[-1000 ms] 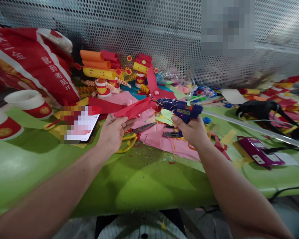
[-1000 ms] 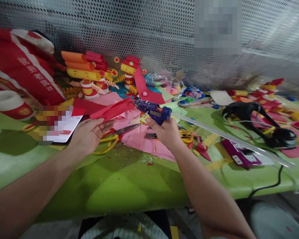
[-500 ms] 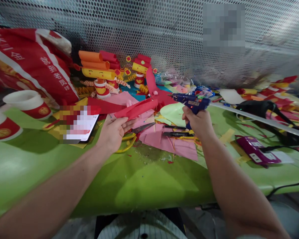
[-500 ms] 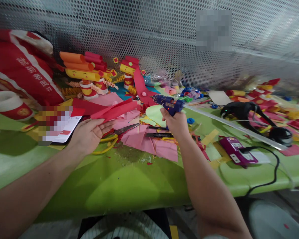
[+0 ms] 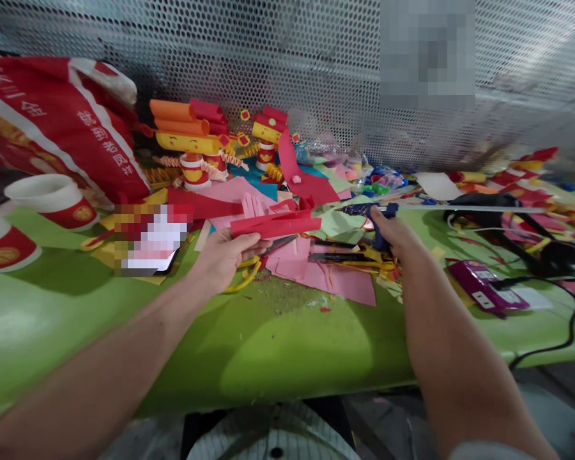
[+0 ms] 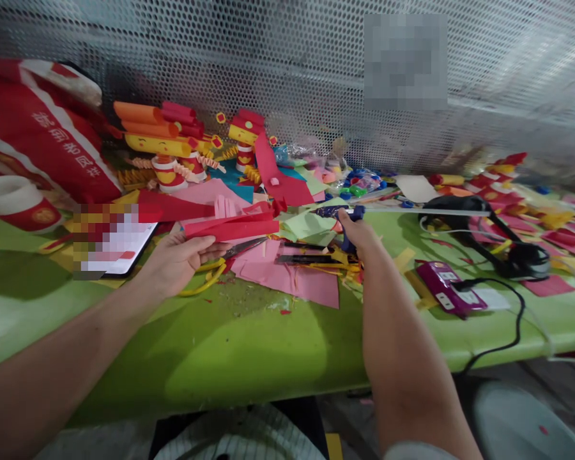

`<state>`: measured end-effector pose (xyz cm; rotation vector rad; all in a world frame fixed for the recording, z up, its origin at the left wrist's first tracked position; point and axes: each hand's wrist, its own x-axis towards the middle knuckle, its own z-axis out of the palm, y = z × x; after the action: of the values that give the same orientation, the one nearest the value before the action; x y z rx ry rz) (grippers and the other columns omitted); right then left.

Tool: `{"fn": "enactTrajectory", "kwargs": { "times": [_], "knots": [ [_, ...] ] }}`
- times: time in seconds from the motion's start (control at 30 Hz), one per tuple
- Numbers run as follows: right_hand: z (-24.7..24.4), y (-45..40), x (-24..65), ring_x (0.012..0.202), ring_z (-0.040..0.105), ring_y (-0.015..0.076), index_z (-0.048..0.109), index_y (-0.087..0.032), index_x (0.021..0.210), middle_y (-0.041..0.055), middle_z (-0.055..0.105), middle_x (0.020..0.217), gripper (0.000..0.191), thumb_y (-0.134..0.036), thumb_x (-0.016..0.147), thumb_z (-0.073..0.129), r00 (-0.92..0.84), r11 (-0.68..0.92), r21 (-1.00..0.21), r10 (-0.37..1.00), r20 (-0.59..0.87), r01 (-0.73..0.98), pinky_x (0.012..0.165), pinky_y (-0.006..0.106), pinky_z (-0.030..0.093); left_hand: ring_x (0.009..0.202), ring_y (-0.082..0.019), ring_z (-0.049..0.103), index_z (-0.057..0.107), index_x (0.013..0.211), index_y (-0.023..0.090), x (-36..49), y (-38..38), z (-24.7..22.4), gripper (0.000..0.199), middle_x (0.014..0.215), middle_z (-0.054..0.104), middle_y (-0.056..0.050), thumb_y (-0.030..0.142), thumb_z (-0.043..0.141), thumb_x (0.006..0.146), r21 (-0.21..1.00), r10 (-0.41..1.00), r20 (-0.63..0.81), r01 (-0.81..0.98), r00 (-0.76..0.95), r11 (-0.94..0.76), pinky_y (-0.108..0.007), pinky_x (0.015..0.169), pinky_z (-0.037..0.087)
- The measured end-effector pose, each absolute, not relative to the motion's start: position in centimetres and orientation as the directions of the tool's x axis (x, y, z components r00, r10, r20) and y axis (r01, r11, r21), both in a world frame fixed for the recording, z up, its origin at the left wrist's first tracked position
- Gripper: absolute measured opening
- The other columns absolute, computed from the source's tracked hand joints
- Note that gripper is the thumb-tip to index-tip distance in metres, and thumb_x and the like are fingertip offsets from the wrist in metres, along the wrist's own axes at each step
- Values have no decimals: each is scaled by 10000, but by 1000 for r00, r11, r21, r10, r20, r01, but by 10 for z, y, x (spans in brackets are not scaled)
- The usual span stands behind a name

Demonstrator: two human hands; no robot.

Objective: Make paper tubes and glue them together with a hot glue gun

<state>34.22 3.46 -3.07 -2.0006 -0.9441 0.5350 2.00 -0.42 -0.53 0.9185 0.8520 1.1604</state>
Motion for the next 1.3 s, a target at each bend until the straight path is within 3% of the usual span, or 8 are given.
{"fn": "enactTrajectory", "kwargs": {
  "times": [0.2,0.37,0.43,0.5,0.57,0.67,0.87,1.3],
  "knots": [
    [-33,37,363,791,615,314,616,-181,565,157,608,585,368,-530,681,627,533,-305,-655,827,177,691,672,388,451,609,-149,666,699,686,151,20,-5,-4,54,663,714,-46,147,705,633,941,968,-110,-290,224,174,-294,704,534],
    [-8,24,339,895,609,391,642,-169,602,217,649,786,345,-483,726,572,618,-509,-403,759,206,760,721,496,448,586,-152,660,718,690,148,20,-6,-6,44,671,718,-69,152,688,657,952,955,-147,-227,257,207,-279,658,543],
    [0,15,313,882,631,329,676,-173,721,159,680,824,280,-398,785,522,442,-265,-443,819,365,856,753,453,467,568,-151,655,715,680,133,20,-6,-7,37,639,709,-78,139,683,663,948,944,-171,-215,282,236,-271,645,542],
    [4,5,283,883,645,262,685,-185,868,111,704,904,281,-358,829,468,155,126,-490,856,493,862,784,412,484,555,-148,650,710,671,122,21,-6,-8,30,613,700,-80,126,682,661,942,934,-195,-209,298,263,-260,629,539],
    [4,-5,255,999,622,229,664,-216,1003,70,699,1030,291,-343,855,447,-174,472,-410,794,583,780,874,409,467,540,-140,644,706,672,119,22,-7,-8,31,613,701,-71,119,688,647,941,930,-212,-194,301,277,-246,607,535],
    [1,-16,225,1138,559,224,623,-209,1121,68,655,1167,320,-305,875,441,-442,653,-222,686,578,724,983,439,403,550,-133,647,701,678,116,24,-9,-6,51,624,706,-57,129,694,629,945,926,-236,-154,293,290,-233,609,533],
    [-6,-21,213,1204,512,241,571,-185,1215,85,606,1247,367,-227,877,434,-575,663,-27,668,472,748,1015,482,363,581,-143,662,703,682,122,27,-12,-4,61,631,710,-53,136,657,645,941,924,-261,-141,279,309,-252,653,540],
    [-9,-21,212,1182,525,227,577,-170,1198,73,619,1231,348,-210,900,402,-646,682,129,591,483,720,1003,455,360,616,-162,670,704,664,131,26,-11,-4,83,665,714,-51,91,631,672,900,909,-258,-261,326,349,-300,714,536]
  ]
}}
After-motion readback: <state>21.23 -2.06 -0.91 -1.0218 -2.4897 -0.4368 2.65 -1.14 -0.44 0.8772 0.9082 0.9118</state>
